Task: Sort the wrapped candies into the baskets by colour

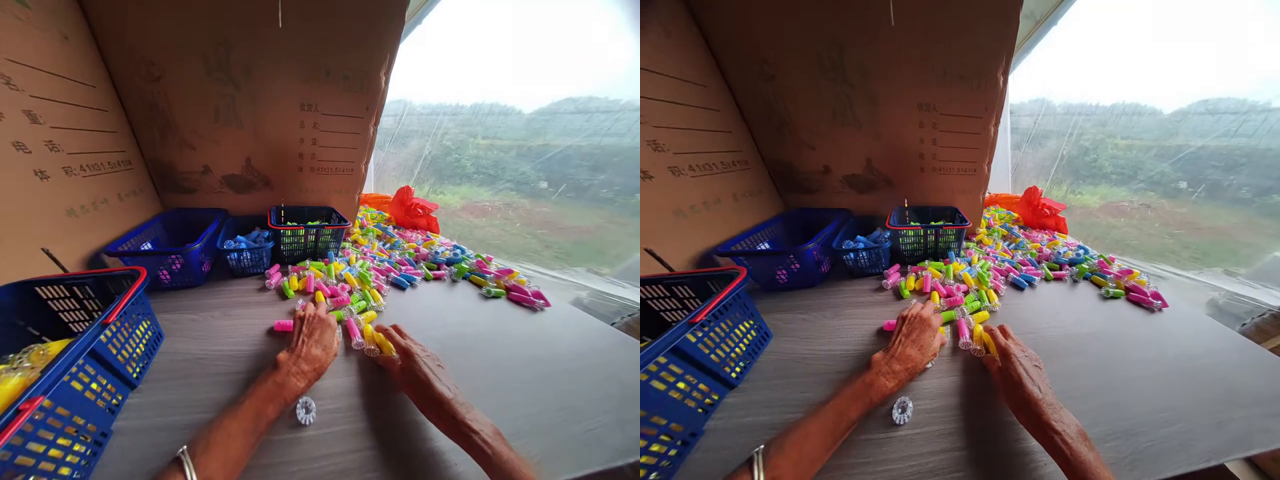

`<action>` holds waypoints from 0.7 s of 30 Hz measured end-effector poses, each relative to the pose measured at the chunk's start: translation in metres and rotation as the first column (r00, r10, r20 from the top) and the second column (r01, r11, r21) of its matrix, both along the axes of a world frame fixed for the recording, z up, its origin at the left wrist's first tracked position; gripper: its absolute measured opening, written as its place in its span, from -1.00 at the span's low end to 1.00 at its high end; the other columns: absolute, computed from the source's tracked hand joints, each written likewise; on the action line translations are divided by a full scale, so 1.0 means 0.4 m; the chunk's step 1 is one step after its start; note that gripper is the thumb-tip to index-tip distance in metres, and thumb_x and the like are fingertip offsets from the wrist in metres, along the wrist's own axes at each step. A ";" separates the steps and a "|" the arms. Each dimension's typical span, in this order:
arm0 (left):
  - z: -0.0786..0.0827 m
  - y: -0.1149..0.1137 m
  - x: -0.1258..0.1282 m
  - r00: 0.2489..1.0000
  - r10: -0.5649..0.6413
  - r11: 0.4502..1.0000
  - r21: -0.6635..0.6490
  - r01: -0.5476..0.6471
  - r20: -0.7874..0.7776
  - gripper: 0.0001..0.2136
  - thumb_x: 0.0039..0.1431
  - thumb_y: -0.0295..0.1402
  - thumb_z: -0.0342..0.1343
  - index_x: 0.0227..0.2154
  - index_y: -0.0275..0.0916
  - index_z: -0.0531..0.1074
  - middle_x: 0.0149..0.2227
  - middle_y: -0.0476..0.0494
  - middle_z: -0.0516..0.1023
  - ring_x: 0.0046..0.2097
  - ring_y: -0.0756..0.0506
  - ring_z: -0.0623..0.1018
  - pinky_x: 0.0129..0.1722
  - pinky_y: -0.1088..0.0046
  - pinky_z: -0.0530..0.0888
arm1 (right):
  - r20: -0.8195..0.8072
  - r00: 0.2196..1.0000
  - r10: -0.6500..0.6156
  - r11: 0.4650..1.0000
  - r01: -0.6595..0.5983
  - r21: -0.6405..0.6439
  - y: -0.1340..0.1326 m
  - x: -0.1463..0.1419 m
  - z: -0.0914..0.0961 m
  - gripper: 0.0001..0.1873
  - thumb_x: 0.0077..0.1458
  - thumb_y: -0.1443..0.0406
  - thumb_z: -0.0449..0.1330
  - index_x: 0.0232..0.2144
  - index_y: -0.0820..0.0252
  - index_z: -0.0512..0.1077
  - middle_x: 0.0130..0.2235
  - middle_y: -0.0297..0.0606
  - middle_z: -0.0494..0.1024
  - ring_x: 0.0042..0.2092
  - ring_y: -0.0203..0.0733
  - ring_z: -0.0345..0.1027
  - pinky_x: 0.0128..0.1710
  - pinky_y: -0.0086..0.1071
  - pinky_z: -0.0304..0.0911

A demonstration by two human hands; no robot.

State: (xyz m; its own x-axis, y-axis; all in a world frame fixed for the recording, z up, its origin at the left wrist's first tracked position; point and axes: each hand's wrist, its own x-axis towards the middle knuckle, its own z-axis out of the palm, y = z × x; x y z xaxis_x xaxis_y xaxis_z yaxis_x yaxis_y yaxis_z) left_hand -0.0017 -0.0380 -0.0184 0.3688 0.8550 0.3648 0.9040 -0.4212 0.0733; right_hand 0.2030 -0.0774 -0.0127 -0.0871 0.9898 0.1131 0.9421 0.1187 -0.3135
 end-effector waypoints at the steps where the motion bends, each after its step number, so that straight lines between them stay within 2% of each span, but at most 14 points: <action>1: -0.022 -0.003 0.006 1.000 -0.008 0.997 0.082 0.009 -0.012 -0.82 0.20 -0.39 0.05 -0.20 -0.25 0.51 0.04 -0.28 0.47 0.04 -0.25 0.46 0.05 0.20 0.38 | -0.012 1.000 0.003 1.000 -0.003 0.008 0.003 0.010 -0.017 -0.61 0.15 0.29 -0.01 0.00 -0.06 0.40 -0.02 -0.30 0.52 -0.11 -0.13 0.49 -0.19 -0.32 0.34; 3: -0.052 -0.010 0.013 0.998 -0.048 0.978 0.202 0.054 -0.033 -0.78 0.21 -0.40 0.04 -0.13 -0.28 0.49 0.10 -0.30 0.43 0.09 -0.25 0.43 0.11 0.16 0.35 | -0.045 0.999 -0.003 1.000 0.004 0.017 0.014 0.040 -0.064 -0.61 0.11 0.22 0.02 -0.01 -0.10 0.43 0.00 -0.31 0.53 -0.14 -0.10 0.52 -0.25 -0.31 0.40; 5: -0.050 -0.012 0.015 0.993 -0.116 0.970 0.213 0.118 -0.023 -0.77 0.20 -0.38 0.07 -0.11 -0.28 0.47 0.11 -0.30 0.42 0.10 -0.26 0.42 0.11 0.16 0.36 | -0.093 0.995 -0.022 0.999 0.026 0.041 0.035 0.081 -0.117 -0.58 0.07 0.13 0.06 -0.02 -0.10 0.46 0.03 -0.27 0.54 -0.17 -0.04 0.55 -0.31 -0.28 0.44; 8: 0.015 -0.011 0.001 0.980 -0.111 0.993 0.059 0.102 0.166 -0.86 0.19 -0.33 0.09 -0.26 -0.25 0.48 -0.02 -0.25 0.50 0.05 -0.25 0.45 0.03 0.19 0.42 | -0.223 0.975 -0.015 0.996 0.033 0.077 0.072 0.139 -0.164 -0.51 0.05 0.00 0.09 0.01 -0.09 0.47 0.01 -0.21 0.58 -0.19 0.04 0.56 -0.33 -0.22 0.47; 9: 0.045 -0.011 -0.011 0.953 -0.056 0.998 -0.022 0.065 0.297 -0.87 0.20 -0.31 0.07 -0.32 -0.24 0.47 -0.11 -0.23 0.53 -0.01 -0.23 0.48 -0.03 0.23 0.44 | -0.263 0.965 -0.014 0.997 0.035 0.075 0.080 0.150 -0.160 -0.49 0.04 -0.04 0.11 0.01 -0.09 0.48 -0.06 -0.20 0.61 -0.22 0.06 0.56 -0.34 -0.20 0.47; 10: 0.074 -0.013 -0.027 0.891 0.018 0.991 -0.123 0.043 0.454 -0.84 0.21 -0.28 0.04 -0.35 -0.23 0.45 -0.20 -0.22 0.54 -0.10 -0.19 0.52 -0.12 0.29 0.46 | -0.298 0.954 -0.019 0.997 0.042 0.071 0.086 0.152 -0.145 -0.47 0.01 -0.08 0.13 -0.01 -0.10 0.50 -0.13 -0.20 0.65 -0.27 0.08 0.56 -0.36 -0.17 0.47; 11: 0.099 -0.015 -0.047 0.780 0.107 0.970 -0.236 0.054 0.617 -0.81 0.23 -0.24 0.00 -0.35 -0.23 0.44 -0.29 -0.19 0.55 -0.24 -0.14 0.54 -0.25 0.35 0.47 | -0.336 0.941 -0.029 0.996 0.055 0.069 0.089 0.144 -0.119 -0.46 -0.02 -0.12 0.15 -0.04 -0.11 0.52 -0.21 -0.20 0.66 -0.32 0.09 0.55 -0.39 -0.16 0.46; 13: 0.127 -0.025 -0.093 0.448 0.303 0.900 -0.407 0.156 0.841 -0.73 0.22 -0.13 -0.06 -0.32 -0.23 0.38 -0.45 -0.12 0.51 -0.52 -0.04 0.45 -0.52 0.47 0.36 | -0.437 0.899 -0.033 0.997 0.058 0.045 0.088 0.090 -0.041 -0.46 -0.06 -0.16 0.16 -0.10 -0.11 0.55 -0.27 -0.18 0.66 -0.44 0.06 0.51 -0.48 -0.16 0.43; 14: 0.131 -0.032 -0.114 0.283 0.380 0.872 -0.443 0.209 0.881 -0.70 0.20 -0.08 -0.07 -0.31 -0.23 0.35 -0.51 -0.08 0.48 -0.62 0.01 0.36 -0.61 0.50 0.27 | -0.504 0.864 -0.011 1.000 0.017 0.007 0.084 0.044 0.006 -0.45 -0.06 -0.18 0.16 -0.12 -0.10 0.55 -0.25 -0.16 0.66 -0.47 0.02 0.48 -0.52 -0.18 0.42; 15: 0.128 -0.043 -0.132 0.153 0.431 0.856 -0.457 0.241 0.889 -0.68 0.17 -0.04 -0.07 -0.32 -0.23 0.32 -0.55 -0.04 0.45 -0.67 0.04 0.29 -0.65 0.52 0.20 | -0.579 0.815 0.015 0.999 -0.042 -0.033 0.078 -0.014 0.054 -0.44 -0.06 -0.19 0.15 -0.12 -0.08 0.55 -0.23 -0.15 0.65 -0.51 -0.03 0.44 -0.57 -0.21 0.39; 16: 0.121 -0.055 -0.144 0.065 0.452 0.855 -0.453 0.253 0.889 -0.67 0.14 -0.02 -0.06 -0.35 -0.22 0.29 -0.58 -0.02 0.42 -0.69 0.05 0.25 -0.67 0.54 0.16 | -0.650 0.758 0.053 0.983 -0.154 -0.099 0.071 -0.082 0.103 -0.44 -0.05 -0.18 0.17 -0.11 -0.05 0.54 -0.20 -0.14 0.65 -0.53 -0.08 0.41 -0.59 -0.24 0.37; 18: 0.104 -0.087 -0.155 0.000 0.457 0.863 -0.444 0.241 0.889 -0.70 0.12 -0.05 -0.05 -0.40 -0.21 0.26 -0.61 0.01 0.39 -0.69 0.06 0.22 -0.67 0.54 0.14 | -0.769 0.623 0.146 0.946 -0.314 -0.075 0.055 -0.235 0.191 -0.46 0.00 -0.13 0.17 -0.08 0.01 0.51 -0.26 -0.16 0.63 -0.43 -0.07 0.46 -0.60 -0.34 0.32; 20: 0.095 -0.128 -0.155 0.043 0.478 0.853 -0.476 0.213 0.877 -0.76 0.13 -0.14 -0.09 -0.44 -0.21 0.28 -0.63 0.02 0.35 -0.69 0.06 0.21 -0.65 0.53 0.15 | -0.829 0.480 0.288 0.843 -0.537 -0.018 0.045 -0.393 0.261 -0.60 0.08 0.01 0.18 -0.10 0.04 0.49 -0.26 -0.23 0.60 -0.32 -0.11 0.47 -0.52 -0.40 0.32; 21: 0.097 -0.154 -0.156 0.099 0.498 0.843 -0.507 0.180 0.862 -0.78 0.13 -0.19 -0.10 -0.46 -0.21 0.30 -0.65 0.03 0.34 -0.68 0.06 0.20 -0.65 0.52 0.15 | -0.854 0.391 0.344 0.782 -0.623 0.029 0.044 -0.468 0.289 -0.69 0.11 0.09 0.17 -0.15 0.06 0.49 -0.24 -0.25 0.58 -0.28 -0.14 0.46 -0.49 -0.42 0.31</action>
State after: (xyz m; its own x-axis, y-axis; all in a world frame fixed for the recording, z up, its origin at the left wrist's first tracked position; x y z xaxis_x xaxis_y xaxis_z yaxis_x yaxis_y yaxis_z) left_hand -0.0642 -0.0995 0.0202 -0.1667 0.9789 -0.1184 -0.0582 0.1100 0.9922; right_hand 0.0156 -0.0598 0.1030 -0.5740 0.8027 0.1620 0.0823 0.2534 -0.9639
